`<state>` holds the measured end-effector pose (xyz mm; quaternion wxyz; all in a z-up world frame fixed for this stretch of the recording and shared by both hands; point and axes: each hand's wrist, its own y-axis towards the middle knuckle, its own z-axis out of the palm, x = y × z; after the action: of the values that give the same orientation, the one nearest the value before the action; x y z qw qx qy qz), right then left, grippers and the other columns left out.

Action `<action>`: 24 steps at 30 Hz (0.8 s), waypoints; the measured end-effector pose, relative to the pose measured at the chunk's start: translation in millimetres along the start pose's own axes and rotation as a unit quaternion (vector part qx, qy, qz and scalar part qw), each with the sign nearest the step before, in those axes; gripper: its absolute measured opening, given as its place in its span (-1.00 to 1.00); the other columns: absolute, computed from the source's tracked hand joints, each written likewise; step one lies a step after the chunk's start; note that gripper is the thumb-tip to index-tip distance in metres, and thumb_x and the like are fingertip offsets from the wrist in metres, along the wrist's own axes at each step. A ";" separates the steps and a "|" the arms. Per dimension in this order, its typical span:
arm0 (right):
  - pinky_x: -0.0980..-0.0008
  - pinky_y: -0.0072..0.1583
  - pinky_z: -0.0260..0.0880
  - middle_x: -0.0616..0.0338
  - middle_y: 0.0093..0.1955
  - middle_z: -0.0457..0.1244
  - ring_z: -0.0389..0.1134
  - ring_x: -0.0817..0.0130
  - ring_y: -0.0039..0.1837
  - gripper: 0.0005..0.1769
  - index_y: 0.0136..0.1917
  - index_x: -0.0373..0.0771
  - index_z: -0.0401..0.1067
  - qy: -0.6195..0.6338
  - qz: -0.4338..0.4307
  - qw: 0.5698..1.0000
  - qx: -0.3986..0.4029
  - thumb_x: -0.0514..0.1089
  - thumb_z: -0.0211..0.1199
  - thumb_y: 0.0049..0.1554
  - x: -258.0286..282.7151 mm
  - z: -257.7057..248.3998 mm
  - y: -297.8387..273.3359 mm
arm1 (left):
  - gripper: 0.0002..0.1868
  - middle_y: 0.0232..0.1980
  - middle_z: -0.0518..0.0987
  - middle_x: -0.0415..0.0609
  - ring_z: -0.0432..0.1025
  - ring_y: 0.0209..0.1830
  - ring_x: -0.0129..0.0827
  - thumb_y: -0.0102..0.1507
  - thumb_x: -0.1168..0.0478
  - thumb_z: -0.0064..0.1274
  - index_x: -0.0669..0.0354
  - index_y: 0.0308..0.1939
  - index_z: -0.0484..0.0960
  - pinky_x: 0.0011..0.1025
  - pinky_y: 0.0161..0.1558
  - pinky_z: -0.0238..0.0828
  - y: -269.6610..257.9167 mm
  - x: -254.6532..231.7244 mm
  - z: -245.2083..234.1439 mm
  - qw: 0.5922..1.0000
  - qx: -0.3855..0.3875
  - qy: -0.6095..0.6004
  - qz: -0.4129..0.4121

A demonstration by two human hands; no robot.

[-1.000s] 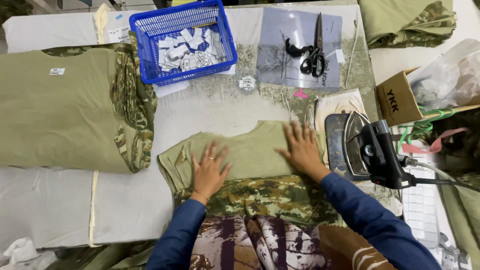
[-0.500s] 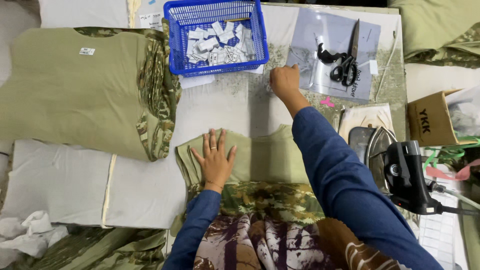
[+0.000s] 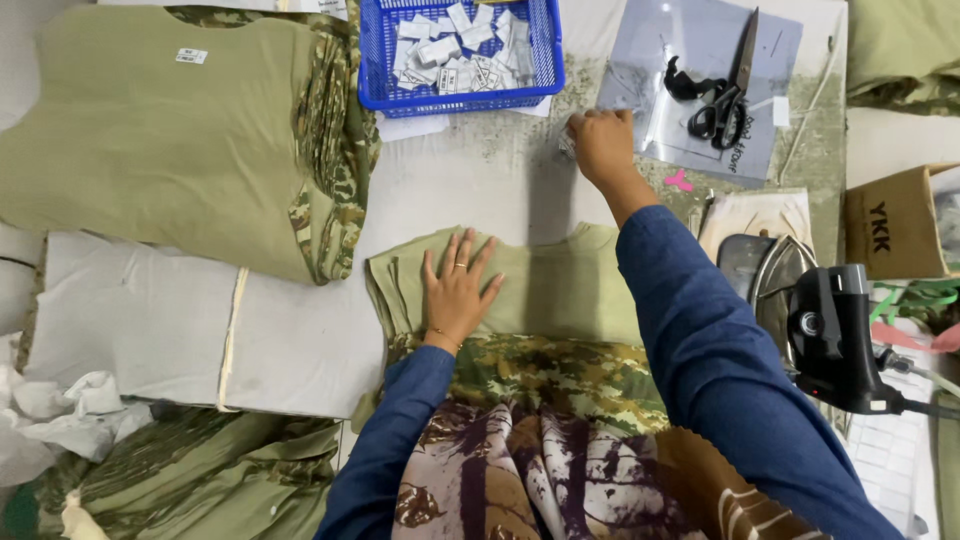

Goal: The person irons a stack of olive green t-shirts with camouflage sleeves on a work table. They repeatedly pick up a small white label, place it on the collar area of each shirt, and press it with an iron. After ironing, the person folds the shirt and sets it aside.

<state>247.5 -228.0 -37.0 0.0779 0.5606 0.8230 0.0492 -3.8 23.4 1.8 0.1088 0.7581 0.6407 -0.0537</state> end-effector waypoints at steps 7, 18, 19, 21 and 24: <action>0.10 -0.19 0.27 0.10 -0.40 0.31 0.26 0.11 -0.43 -0.72 0.22 -0.22 0.35 0.144 0.037 0.989 -0.002 -0.28 0.12 0.23 -0.1 -53.8 -10.9 | -0.31 0.51 0.19 -0.18 0.06 0.51 -0.28 0.33 -0.31 -0.32 -0.17 0.47 0.19 0.02 0.38 -0.09 1.3 2.3 4.1 0.997 -0.046 0.059 -0.002; 0.52 -0.13 0.30 0.33 -0.28 0.32 0.31 0.56 -0.21 -0.86 -0.19 -0.13 0.40 0.521 0.241 0.815 -0.081 -0.28 0.33 0.14 -12.1 -102.6 -75.2 | -0.51 0.48 0.23 -0.06 0.04 0.49 -0.05 0.34 -0.21 -0.23 -0.38 0.34 0.37 0.12 0.33 -0.12 1.9 -2.9 -14.1 1.000 -0.020 0.000 0.008; 0.52 -0.13 0.30 0.33 -0.28 0.32 0.31 0.56 -0.21 -0.86 -0.19 -0.13 0.40 0.520 0.244 0.814 -0.086 -0.28 0.33 0.14 -17.7 -87.8 -74.2 | -0.51 0.48 0.23 -0.06 0.04 0.49 -0.05 0.34 -0.21 -0.23 -0.38 0.34 0.37 0.12 0.33 -0.12 2.9 -2.8 -13.1 1.000 -0.022 0.000 0.013; 0.53 -0.13 0.44 0.24 -0.26 0.35 0.43 0.48 -0.17 -0.82 -0.10 -0.24 0.42 0.602 0.283 0.745 -0.053 -0.27 0.39 0.05 -28.6 -58.7 -74.8 | -0.50 0.48 0.23 -0.10 0.02 0.50 -0.08 0.35 -0.24 -0.28 -0.38 0.34 0.37 0.11 0.33 -0.15 2.8 -2.9 -11.4 1.000 -0.016 0.001 0.005; 0.54 -0.17 0.43 0.20 -0.29 0.34 0.38 0.51 -0.22 -0.73 0.04 -0.35 0.47 0.626 0.249 0.739 -0.016 -0.28 0.40 0.05 -31.7 -30.7 -65.0 | -0.51 0.47 0.25 -0.09 0.05 0.49 -0.07 0.35 -0.22 -0.23 -0.38 0.35 0.37 0.10 0.32 -0.10 1.5 -0.9 -8.0 0.999 -0.029 0.016 0.015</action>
<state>193.7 -281.1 -15.4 -0.4609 0.5875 0.5163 0.4194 -3.0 24.2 9.9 0.1216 0.7648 0.6323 -0.0214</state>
